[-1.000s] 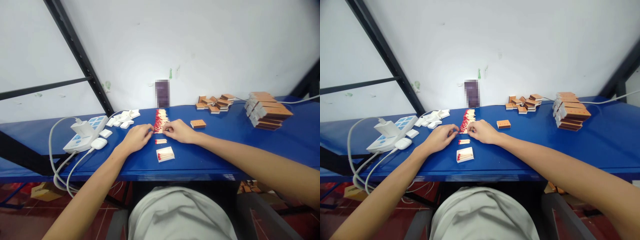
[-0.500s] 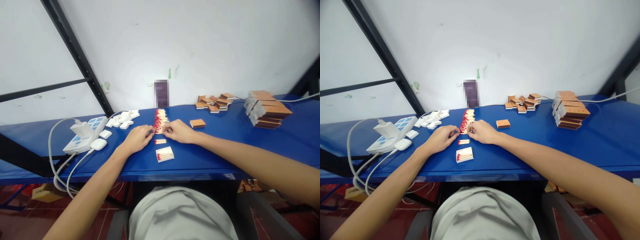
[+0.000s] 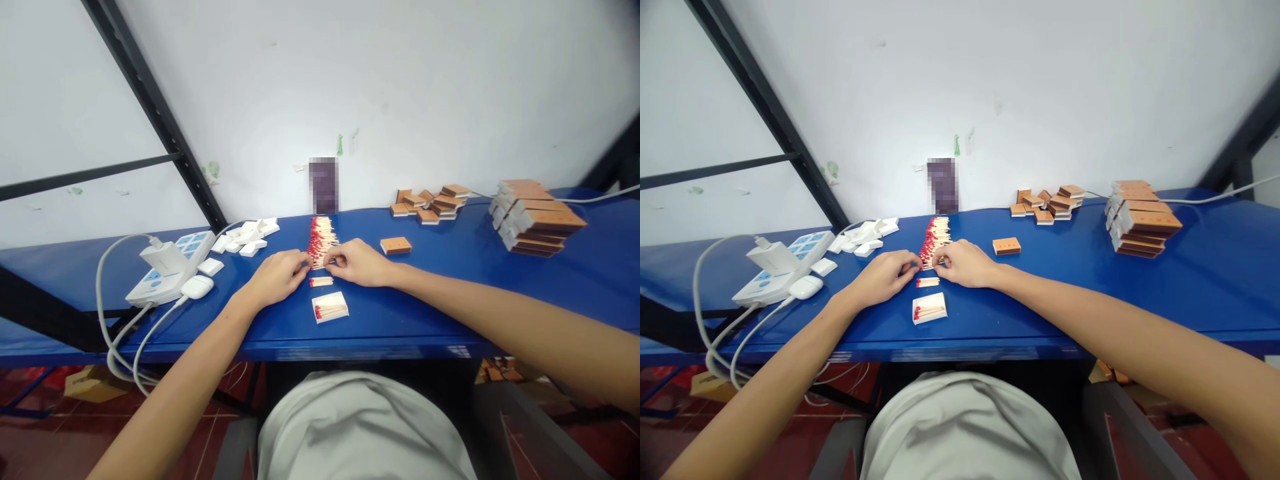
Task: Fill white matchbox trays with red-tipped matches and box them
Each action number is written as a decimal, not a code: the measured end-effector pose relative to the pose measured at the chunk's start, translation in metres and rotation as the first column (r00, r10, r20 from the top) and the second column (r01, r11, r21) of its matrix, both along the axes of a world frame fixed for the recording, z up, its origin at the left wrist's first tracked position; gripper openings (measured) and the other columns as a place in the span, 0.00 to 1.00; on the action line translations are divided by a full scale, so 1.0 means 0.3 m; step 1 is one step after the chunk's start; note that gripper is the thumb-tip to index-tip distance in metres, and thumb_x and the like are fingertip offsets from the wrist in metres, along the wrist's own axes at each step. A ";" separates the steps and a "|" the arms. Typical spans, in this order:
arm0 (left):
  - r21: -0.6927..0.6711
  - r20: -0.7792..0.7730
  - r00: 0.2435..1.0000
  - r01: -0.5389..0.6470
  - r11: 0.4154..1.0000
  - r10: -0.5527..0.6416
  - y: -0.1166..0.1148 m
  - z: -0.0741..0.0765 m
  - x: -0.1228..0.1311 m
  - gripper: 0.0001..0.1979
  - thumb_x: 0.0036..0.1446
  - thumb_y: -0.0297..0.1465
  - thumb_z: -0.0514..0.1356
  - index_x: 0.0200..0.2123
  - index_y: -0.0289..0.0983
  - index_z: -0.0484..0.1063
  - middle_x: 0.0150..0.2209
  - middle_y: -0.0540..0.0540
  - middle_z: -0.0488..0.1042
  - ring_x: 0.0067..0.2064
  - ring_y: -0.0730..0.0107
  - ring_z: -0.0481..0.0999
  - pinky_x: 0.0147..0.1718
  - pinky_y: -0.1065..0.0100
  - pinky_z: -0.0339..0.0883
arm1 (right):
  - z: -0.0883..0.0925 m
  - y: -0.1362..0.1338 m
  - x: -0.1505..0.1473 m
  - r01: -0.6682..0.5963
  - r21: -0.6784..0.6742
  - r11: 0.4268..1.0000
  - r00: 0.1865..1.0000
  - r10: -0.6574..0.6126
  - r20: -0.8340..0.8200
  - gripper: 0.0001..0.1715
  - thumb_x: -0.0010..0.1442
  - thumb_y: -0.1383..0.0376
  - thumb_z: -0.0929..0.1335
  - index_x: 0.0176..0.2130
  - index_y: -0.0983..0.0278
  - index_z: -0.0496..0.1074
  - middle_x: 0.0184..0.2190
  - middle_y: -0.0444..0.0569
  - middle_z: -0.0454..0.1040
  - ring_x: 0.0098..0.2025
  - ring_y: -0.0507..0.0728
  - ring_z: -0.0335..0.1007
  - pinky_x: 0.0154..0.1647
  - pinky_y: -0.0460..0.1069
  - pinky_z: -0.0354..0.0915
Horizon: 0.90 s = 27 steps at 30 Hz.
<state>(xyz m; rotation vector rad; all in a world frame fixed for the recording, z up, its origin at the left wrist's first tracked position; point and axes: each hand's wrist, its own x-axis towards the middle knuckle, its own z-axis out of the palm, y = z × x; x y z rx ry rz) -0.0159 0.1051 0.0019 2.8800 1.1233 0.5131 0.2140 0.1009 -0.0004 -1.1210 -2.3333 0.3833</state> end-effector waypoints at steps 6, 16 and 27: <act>-0.015 0.001 1.000 0.003 1.000 -0.003 -0.012 0.007 0.003 0.09 0.62 0.26 0.54 0.41 0.38 0.73 0.31 0.49 0.72 0.31 0.66 0.70 0.31 0.68 0.59 | -0.006 0.011 0.007 0.070 0.023 0.997 0.997 -0.070 -0.028 0.12 0.56 0.69 0.67 0.38 0.64 0.79 0.24 0.43 0.72 0.26 0.50 0.62 0.30 0.45 0.53; -0.012 -0.005 0.998 -0.070 0.998 0.070 -0.032 0.016 0.008 0.09 0.60 0.26 0.53 0.41 0.39 0.71 0.30 0.51 0.73 0.30 0.66 0.71 0.31 0.68 0.59 | 0.004 0.002 0.013 0.098 0.023 0.995 0.993 -0.099 0.068 0.13 0.56 0.67 0.66 0.38 0.61 0.80 0.25 0.44 0.74 0.27 0.51 0.64 0.29 0.46 0.53; 0.016 -0.041 0.992 -0.115 0.993 0.115 -0.033 0.013 0.008 0.13 0.60 0.26 0.52 0.43 0.40 0.73 0.33 0.48 0.76 0.33 0.63 0.74 0.31 0.67 0.61 | 0.018 -0.039 0.000 -0.034 0.050 0.998 0.991 0.027 0.129 0.15 0.62 0.64 0.64 0.40 0.60 0.81 0.23 0.43 0.74 0.25 0.51 0.63 0.30 0.46 0.51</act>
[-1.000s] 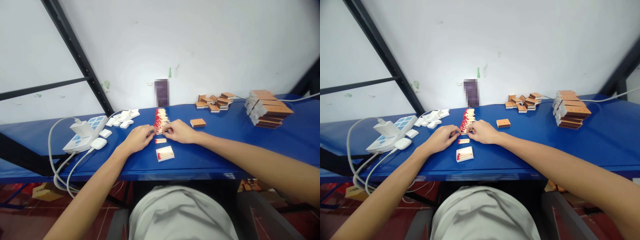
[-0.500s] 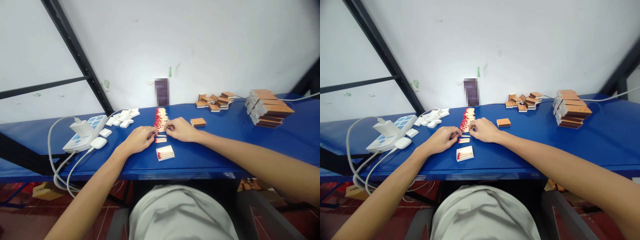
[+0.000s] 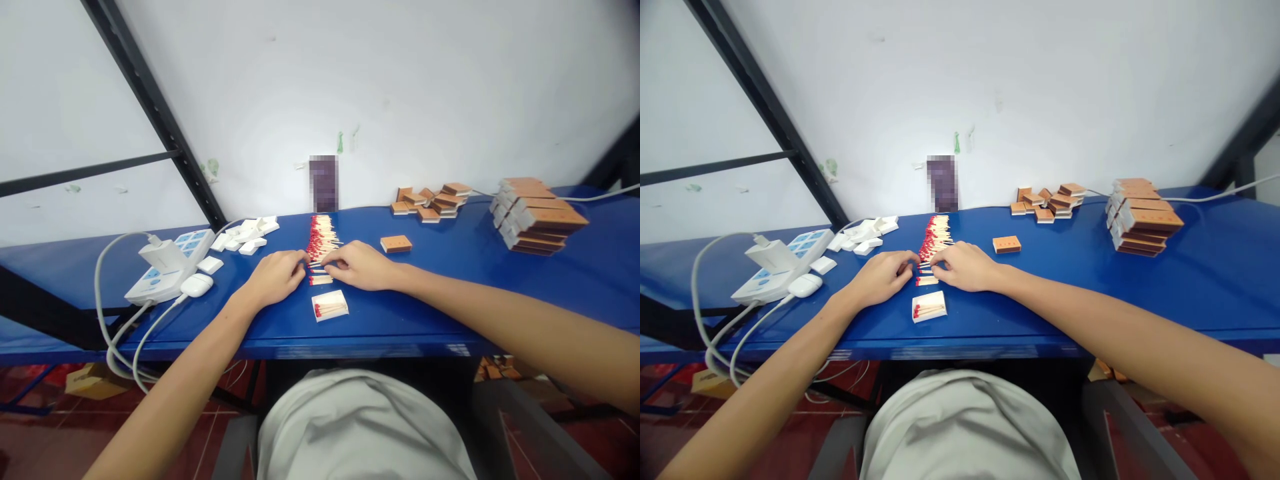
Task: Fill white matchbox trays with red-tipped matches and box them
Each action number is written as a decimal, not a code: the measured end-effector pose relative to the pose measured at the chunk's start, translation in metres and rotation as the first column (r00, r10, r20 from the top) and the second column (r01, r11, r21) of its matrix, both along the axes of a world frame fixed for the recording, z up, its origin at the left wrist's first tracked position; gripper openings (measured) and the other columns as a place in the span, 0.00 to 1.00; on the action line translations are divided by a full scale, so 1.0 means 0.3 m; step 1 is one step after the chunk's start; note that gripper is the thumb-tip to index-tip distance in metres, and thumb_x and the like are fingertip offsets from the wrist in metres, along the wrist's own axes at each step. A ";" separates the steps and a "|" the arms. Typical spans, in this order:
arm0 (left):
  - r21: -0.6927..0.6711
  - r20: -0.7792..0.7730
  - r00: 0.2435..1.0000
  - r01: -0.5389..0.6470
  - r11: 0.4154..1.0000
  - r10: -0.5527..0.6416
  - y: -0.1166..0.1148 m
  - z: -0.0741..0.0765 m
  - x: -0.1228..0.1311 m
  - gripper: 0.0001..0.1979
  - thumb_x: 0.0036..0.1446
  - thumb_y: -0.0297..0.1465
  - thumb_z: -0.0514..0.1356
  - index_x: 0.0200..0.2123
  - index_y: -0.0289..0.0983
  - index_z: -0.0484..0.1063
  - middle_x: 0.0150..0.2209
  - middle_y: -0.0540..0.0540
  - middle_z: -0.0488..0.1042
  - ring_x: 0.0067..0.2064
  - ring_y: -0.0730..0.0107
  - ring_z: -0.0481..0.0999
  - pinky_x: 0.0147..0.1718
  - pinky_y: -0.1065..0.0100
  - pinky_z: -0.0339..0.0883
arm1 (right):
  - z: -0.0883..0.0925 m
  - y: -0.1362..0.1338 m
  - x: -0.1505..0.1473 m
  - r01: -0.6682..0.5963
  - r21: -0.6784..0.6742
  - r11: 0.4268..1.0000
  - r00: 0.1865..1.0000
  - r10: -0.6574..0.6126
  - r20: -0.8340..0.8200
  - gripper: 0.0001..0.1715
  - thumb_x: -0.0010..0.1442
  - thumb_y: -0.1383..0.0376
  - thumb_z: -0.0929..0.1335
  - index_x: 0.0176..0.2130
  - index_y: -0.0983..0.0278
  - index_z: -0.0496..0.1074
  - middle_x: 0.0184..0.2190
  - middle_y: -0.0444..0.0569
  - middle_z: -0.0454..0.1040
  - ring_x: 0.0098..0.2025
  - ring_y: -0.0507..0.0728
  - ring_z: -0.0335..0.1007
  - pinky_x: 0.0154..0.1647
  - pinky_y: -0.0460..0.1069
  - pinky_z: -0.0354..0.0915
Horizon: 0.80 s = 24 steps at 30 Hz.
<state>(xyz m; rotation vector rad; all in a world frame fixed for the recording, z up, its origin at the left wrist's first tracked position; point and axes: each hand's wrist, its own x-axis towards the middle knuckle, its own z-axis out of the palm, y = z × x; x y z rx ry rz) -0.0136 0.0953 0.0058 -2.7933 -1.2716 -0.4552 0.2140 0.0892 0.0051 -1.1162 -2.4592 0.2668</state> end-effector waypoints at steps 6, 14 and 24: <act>0.014 -0.015 0.999 0.042 0.999 -0.042 0.002 0.003 -0.001 0.14 0.59 0.25 0.52 0.44 0.39 0.75 0.33 0.47 0.76 0.33 0.64 0.74 0.32 0.66 0.62 | 0.000 -0.007 -0.002 0.031 0.012 0.999 1.000 -0.031 -0.007 0.15 0.63 0.62 0.64 0.43 0.60 0.80 0.28 0.45 0.77 0.27 0.52 0.65 0.31 0.46 0.52; 0.004 0.004 0.994 0.105 0.994 -0.105 -0.003 0.006 0.000 0.13 0.59 0.25 0.53 0.43 0.39 0.76 0.33 0.48 0.76 0.31 0.65 0.73 0.32 0.67 0.61 | -0.004 -0.004 -0.002 0.084 0.018 0.996 0.996 -0.084 0.042 0.17 0.62 0.63 0.64 0.48 0.59 0.78 0.30 0.46 0.78 0.29 0.54 0.68 0.31 0.47 0.53; -0.038 0.037 0.991 0.130 0.991 -0.128 -0.012 0.014 0.004 0.12 0.56 0.23 0.55 0.40 0.38 0.76 0.27 0.51 0.72 0.28 0.68 0.69 0.30 0.69 0.58 | 0.010 -0.013 0.001 0.003 0.019 1.000 0.998 -0.004 0.068 0.15 0.61 0.66 0.63 0.40 0.60 0.79 0.29 0.46 0.78 0.29 0.53 0.67 0.30 0.47 0.53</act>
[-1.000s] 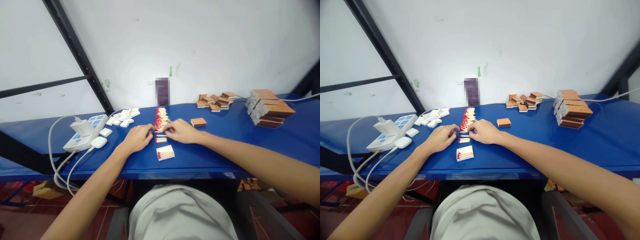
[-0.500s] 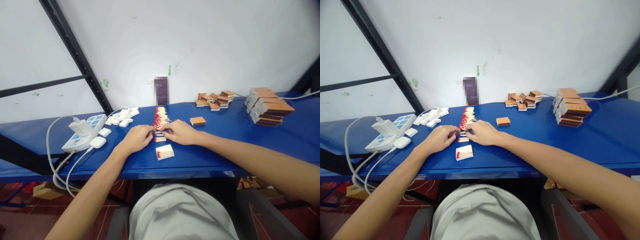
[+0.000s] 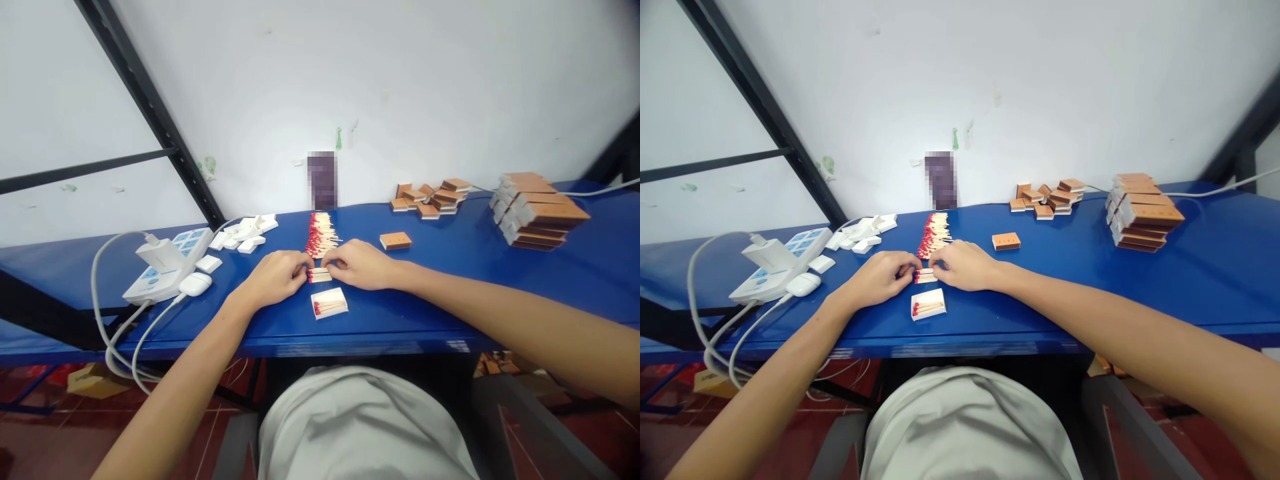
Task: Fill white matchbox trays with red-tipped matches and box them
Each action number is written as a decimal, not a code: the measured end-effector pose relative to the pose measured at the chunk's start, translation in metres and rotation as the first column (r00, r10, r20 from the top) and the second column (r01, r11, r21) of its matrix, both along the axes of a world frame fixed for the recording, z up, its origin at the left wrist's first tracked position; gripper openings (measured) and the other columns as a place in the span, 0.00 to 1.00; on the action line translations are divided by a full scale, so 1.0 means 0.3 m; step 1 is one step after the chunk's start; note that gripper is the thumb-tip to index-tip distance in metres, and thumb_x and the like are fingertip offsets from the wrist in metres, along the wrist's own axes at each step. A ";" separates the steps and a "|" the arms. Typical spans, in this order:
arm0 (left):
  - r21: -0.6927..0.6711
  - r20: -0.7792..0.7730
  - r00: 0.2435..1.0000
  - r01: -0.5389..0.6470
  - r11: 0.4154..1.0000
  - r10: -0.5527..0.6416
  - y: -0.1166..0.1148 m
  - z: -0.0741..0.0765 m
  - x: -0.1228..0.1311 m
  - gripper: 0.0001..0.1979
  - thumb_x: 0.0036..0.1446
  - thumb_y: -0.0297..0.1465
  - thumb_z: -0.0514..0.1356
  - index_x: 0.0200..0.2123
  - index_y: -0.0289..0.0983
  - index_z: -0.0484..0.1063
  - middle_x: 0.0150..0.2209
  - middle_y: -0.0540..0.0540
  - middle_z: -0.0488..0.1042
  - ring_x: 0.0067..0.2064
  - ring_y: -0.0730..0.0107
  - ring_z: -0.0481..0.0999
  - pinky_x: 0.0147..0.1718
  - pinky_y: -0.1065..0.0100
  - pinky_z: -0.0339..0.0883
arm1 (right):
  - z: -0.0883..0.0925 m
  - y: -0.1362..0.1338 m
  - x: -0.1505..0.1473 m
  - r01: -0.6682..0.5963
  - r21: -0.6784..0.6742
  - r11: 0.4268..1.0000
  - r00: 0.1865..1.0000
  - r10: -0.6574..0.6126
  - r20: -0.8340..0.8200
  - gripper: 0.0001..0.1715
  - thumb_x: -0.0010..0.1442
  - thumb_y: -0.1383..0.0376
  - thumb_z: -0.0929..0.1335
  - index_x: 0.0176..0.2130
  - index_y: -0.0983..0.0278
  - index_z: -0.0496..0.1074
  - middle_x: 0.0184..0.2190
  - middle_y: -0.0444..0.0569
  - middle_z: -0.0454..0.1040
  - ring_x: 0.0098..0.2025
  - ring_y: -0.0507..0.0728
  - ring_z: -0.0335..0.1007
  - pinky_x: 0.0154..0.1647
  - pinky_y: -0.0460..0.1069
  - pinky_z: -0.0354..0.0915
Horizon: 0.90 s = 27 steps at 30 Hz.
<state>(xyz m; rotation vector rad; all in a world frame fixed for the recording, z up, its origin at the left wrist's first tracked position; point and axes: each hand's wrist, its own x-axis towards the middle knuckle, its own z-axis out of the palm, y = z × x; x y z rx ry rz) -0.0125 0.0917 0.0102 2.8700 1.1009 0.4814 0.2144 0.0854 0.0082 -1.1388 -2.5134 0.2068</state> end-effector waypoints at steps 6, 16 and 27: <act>-0.023 -0.007 1.000 -0.016 1.000 0.016 0.002 -0.001 -0.005 0.12 0.60 0.25 0.54 0.43 0.39 0.75 0.26 0.51 0.71 0.27 0.69 0.68 0.29 0.69 0.57 | -0.001 0.016 0.014 0.047 -0.023 0.999 0.999 -0.047 0.004 0.17 0.56 0.68 0.65 0.43 0.59 0.79 0.28 0.45 0.77 0.28 0.52 0.67 0.30 0.46 0.52; -0.035 -0.012 1.000 -0.010 0.999 0.009 -0.006 0.008 -0.002 0.12 0.65 0.28 0.52 0.44 0.39 0.75 0.30 0.49 0.74 0.30 0.68 0.70 0.31 0.68 0.59 | 0.003 0.010 0.012 0.026 -0.030 0.999 1.000 -0.026 -0.003 0.17 0.58 0.69 0.64 0.43 0.60 0.80 0.26 0.44 0.75 0.27 0.52 0.64 0.30 0.47 0.51; -0.024 -0.003 1.000 0.006 1.000 -0.006 -0.028 0.023 0.009 0.13 0.63 0.42 0.59 0.38 0.38 0.75 0.26 0.51 0.69 0.28 0.69 0.67 0.29 0.68 0.58 | 0.016 0.011 0.027 -0.101 -0.074 0.992 0.995 0.100 -0.020 0.25 0.62 0.45 0.65 0.40 0.60 0.82 0.21 0.42 0.68 0.23 0.50 0.57 0.28 0.47 0.49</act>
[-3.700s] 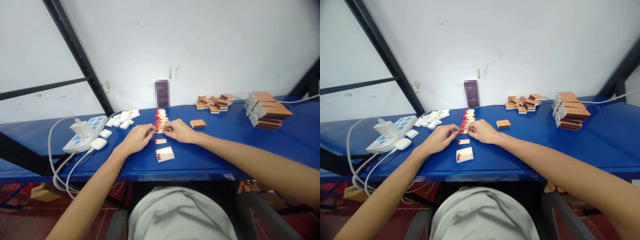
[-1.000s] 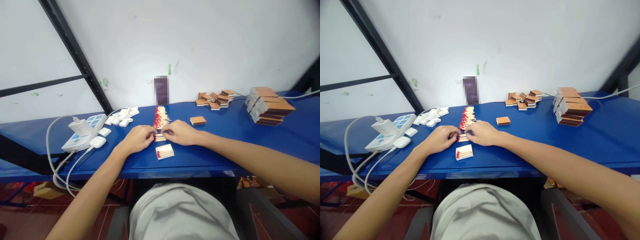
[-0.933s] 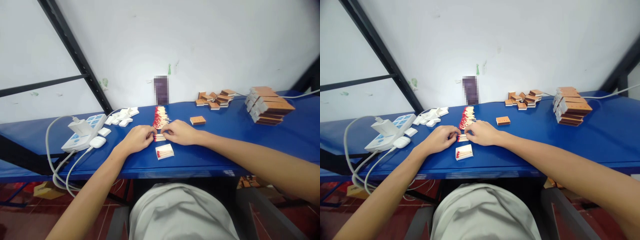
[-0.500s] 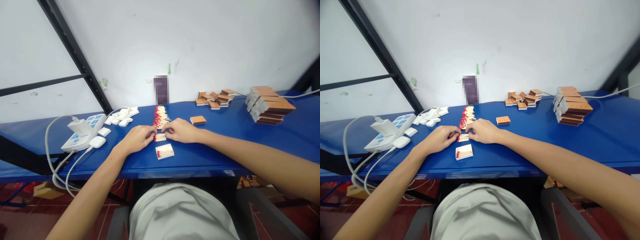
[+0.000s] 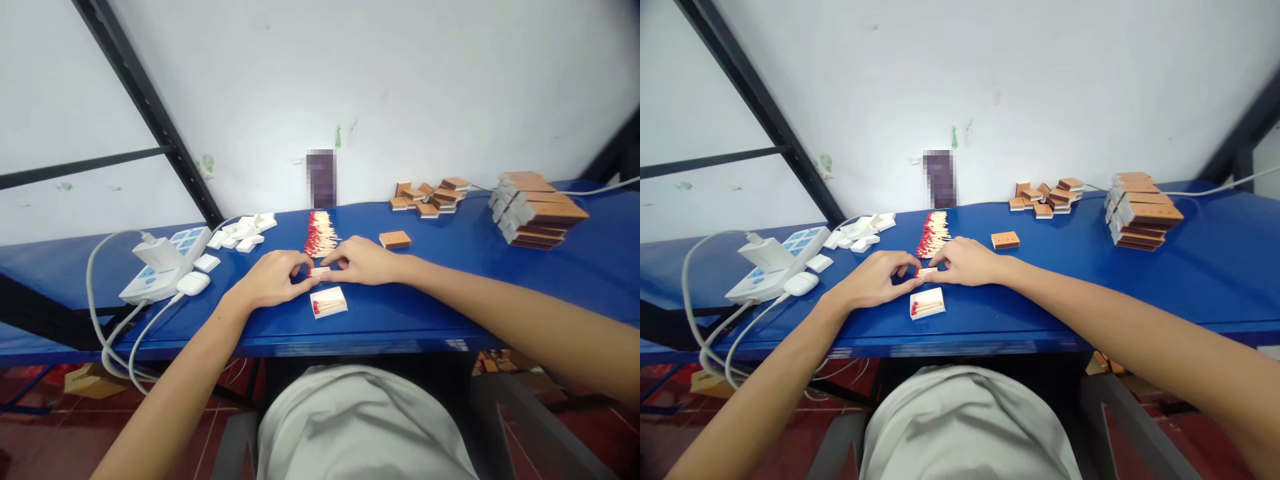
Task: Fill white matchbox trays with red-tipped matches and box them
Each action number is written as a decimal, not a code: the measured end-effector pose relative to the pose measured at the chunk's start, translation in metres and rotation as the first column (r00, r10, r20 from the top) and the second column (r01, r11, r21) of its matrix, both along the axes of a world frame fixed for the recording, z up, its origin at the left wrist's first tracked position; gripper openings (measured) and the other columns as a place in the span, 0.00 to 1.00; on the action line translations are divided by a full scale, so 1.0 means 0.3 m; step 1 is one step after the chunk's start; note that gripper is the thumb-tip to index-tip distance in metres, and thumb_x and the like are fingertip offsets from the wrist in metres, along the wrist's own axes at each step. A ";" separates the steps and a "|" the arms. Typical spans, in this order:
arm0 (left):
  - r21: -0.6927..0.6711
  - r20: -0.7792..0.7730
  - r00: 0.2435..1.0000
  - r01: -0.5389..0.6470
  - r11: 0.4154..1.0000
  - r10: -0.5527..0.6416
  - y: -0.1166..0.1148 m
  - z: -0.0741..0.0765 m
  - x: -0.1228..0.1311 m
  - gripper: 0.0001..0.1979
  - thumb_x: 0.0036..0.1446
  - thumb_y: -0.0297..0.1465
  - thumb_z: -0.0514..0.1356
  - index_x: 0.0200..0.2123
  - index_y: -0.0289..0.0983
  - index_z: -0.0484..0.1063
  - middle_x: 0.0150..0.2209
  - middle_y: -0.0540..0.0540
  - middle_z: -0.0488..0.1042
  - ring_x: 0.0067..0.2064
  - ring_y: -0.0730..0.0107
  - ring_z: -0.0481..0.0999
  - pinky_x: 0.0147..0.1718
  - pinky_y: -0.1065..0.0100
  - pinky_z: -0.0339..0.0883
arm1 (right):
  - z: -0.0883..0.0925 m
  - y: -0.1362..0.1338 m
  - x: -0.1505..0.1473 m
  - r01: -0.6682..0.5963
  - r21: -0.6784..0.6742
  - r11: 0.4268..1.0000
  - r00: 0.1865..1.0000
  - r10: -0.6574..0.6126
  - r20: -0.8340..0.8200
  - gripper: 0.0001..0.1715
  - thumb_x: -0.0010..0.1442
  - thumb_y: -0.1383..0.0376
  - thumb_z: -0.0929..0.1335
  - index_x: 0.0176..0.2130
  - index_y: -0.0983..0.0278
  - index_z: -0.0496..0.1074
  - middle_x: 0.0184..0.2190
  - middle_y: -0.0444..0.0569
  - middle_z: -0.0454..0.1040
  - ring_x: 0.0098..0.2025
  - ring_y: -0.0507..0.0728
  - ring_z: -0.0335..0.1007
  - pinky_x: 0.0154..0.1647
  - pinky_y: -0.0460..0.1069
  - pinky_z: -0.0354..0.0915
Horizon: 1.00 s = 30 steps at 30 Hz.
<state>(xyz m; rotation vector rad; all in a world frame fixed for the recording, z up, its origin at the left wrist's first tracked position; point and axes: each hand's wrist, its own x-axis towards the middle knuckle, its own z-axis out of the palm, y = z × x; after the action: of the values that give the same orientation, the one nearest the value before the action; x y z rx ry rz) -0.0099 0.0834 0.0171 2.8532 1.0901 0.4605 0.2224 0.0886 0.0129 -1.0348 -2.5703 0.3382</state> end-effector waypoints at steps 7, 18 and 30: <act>-0.006 -0.001 1.000 -0.010 1.000 0.010 0.016 -0.013 0.000 0.08 0.63 0.34 0.57 0.37 0.38 0.75 0.25 0.52 0.69 0.27 0.70 0.68 0.28 0.68 0.57 | -0.013 0.012 -0.001 -0.033 0.020 0.999 0.999 0.033 -0.024 0.19 0.65 0.54 0.65 0.40 0.62 0.82 0.20 0.42 0.68 0.23 0.49 0.55 0.29 0.47 0.49; -0.062 -0.023 1.000 -0.002 0.998 0.000 0.012 -0.016 0.001 0.09 0.69 0.36 0.52 0.40 0.39 0.69 0.26 0.52 0.71 0.27 0.67 0.69 0.28 0.69 0.55 | -0.018 0.006 -0.021 0.038 0.030 0.999 0.999 -0.038 -0.020 0.10 0.62 0.63 0.67 0.32 0.64 0.76 0.21 0.41 0.67 0.24 0.49 0.57 0.28 0.46 0.49; 0.023 -0.183 0.983 -0.025 0.999 0.029 0.011 -0.024 0.016 0.11 0.72 0.36 0.47 0.42 0.38 0.65 0.37 0.44 0.75 0.37 0.58 0.76 0.36 0.62 0.64 | -0.013 -0.004 -0.028 0.104 0.062 0.993 0.988 -0.111 0.107 0.12 0.65 0.59 0.64 0.41 0.63 0.74 0.27 0.47 0.73 0.27 0.53 0.63 0.29 0.47 0.48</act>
<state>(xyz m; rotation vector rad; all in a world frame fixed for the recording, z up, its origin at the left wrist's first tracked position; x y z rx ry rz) -0.0052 0.0868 0.0098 2.9512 1.1581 0.2144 0.2140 0.0874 0.0090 -1.1968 -2.5909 0.1842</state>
